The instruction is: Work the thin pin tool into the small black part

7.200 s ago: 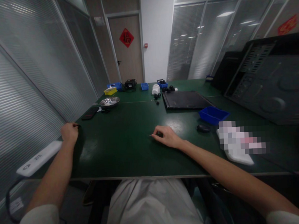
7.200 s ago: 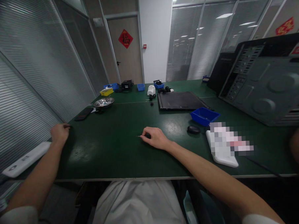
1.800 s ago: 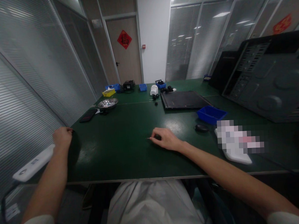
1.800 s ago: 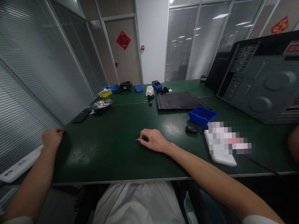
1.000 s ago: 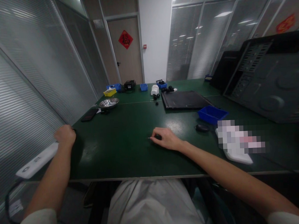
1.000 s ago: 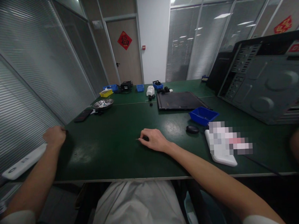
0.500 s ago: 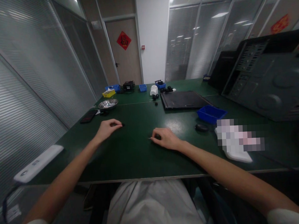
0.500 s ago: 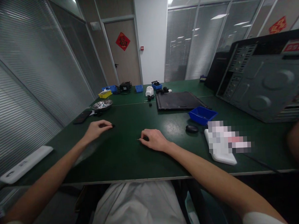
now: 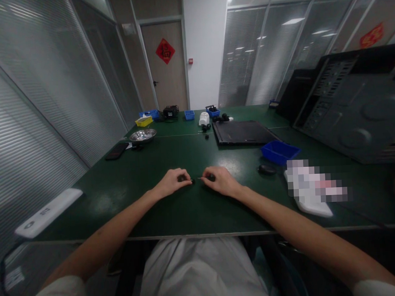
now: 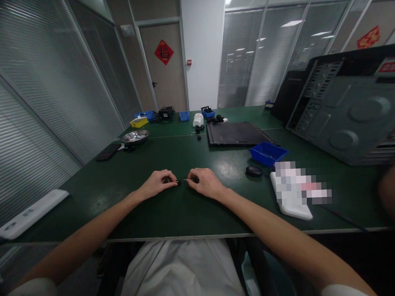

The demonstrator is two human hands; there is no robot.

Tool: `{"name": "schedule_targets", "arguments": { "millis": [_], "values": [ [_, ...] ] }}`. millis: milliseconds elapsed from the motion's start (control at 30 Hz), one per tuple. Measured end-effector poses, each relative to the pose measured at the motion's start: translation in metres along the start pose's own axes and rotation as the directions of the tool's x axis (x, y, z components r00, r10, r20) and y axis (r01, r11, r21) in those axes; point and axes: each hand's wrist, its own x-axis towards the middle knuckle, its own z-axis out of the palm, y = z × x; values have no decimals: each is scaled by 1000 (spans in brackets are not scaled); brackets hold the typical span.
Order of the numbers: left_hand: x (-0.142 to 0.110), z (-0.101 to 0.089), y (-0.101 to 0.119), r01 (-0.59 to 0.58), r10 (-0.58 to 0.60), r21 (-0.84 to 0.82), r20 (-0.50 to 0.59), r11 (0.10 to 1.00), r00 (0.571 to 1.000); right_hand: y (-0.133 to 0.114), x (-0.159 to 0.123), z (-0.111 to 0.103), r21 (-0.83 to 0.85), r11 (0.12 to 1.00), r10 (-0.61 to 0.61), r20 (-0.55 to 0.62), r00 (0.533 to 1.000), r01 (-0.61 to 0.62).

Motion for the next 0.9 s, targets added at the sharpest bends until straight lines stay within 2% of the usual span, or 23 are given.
{"name": "schedule_targets", "arguments": {
  "millis": [200,400,600,900],
  "values": [
    [1,7,2,59,-59,-58,-3,997,998,-4,0,0,-14,999,-31,15,999,31],
    [1,6,9,15,-15,-16,4,1000,1000,-3,0,1,-12,1000,-16,52,999,17],
    [1,6,11,-20,21,-21,7,1000,1000,-3,-1,1,-14,999,-50,65,997,51],
    [1,8,10,29,-43,-219,-61,975,997,-8,-1,0,98,991,-88,-14,996,89]
  ]
}}
